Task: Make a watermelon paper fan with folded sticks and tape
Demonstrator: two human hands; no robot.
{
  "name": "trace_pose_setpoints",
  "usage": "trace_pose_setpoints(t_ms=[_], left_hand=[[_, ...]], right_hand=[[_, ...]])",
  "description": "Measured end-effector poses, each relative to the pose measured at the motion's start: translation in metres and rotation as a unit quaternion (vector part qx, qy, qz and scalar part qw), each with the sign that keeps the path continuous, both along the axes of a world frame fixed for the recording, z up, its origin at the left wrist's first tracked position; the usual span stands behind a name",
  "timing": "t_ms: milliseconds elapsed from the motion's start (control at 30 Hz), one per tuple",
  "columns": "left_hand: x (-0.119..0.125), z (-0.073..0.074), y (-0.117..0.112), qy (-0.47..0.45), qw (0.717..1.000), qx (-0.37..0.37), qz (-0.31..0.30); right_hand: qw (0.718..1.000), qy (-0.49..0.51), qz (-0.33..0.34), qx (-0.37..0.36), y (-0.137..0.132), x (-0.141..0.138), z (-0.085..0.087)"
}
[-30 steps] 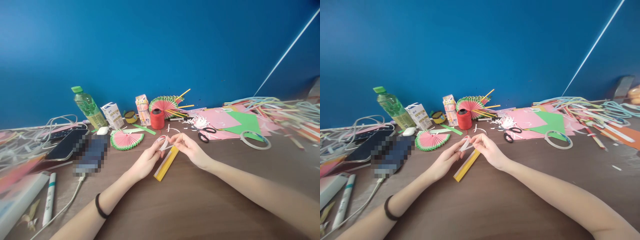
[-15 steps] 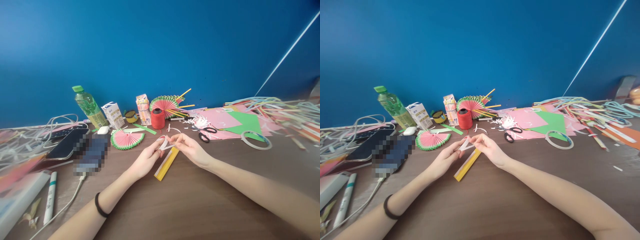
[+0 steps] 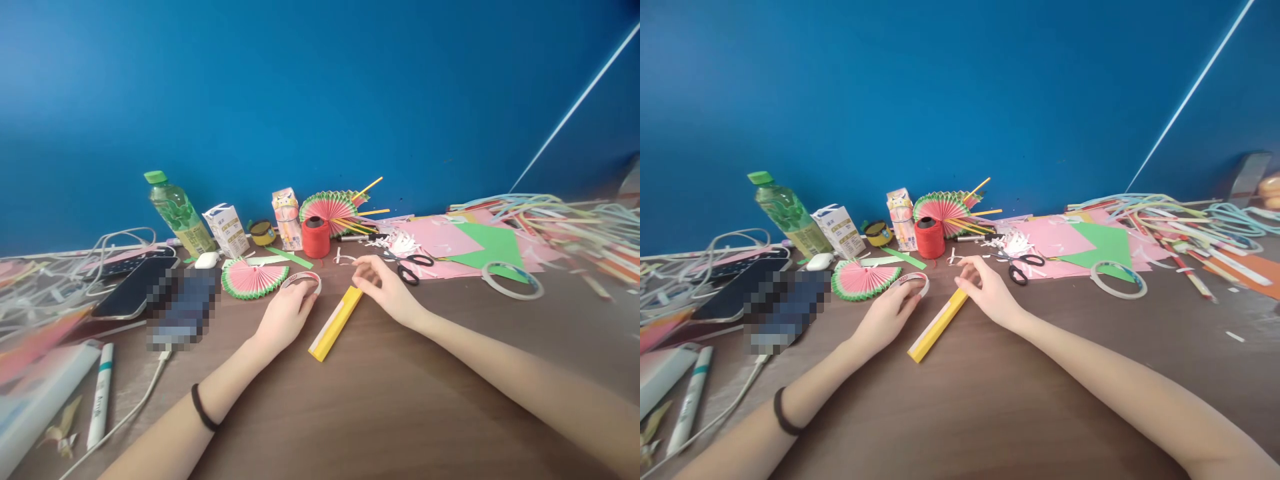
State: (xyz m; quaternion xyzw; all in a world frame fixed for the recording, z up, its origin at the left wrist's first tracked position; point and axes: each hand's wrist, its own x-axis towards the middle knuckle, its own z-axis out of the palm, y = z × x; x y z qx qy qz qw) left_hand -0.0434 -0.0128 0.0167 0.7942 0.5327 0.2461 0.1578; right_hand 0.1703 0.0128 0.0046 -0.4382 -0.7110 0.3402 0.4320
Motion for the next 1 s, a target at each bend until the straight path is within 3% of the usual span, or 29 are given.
trace_pose_setpoints(t_ms=[67, 167, 333, 400, 467, 667, 800, 1000], left_hand=[[0.0, -0.003, 0.001, 0.045, 0.999, 0.005, 0.009], [-0.001, -0.005, 0.002, 0.079, 0.996, 0.035, 0.009], [0.006, -0.003, -0.005, 0.045, 0.994, 0.099, -0.021], [0.012, 0.0, -0.011, -0.01, 0.998, 0.051, -0.027], [0.018, 0.004, -0.017, -0.086, 0.995, -0.052, -0.018], [0.027, 0.004, -0.02, -0.245, 0.928, -0.28, -0.016], [0.025, -0.002, -0.016, -0.274, 0.908, -0.316, -0.034], [0.022, -0.005, -0.015, -0.249, 0.916, -0.312, -0.04]], right_hand=[[0.997, -0.073, -0.031, 0.012, 0.001, 0.001, -0.005], [0.994, -0.106, -0.012, -0.002, 0.0, 0.001, -0.013], [0.997, 0.019, 0.072, -0.03, 0.0, -0.004, -0.017], [0.992, 0.084, 0.092, -0.027, -0.001, -0.006, -0.015], [0.985, 0.14, 0.097, -0.012, -0.002, -0.008, -0.011], [0.976, 0.18, 0.121, 0.007, -0.009, -0.011, -0.003], [0.982, 0.142, 0.127, -0.01, -0.01, -0.007, 0.0], [0.978, 0.1, 0.159, -0.091, -0.007, -0.003, 0.002]])
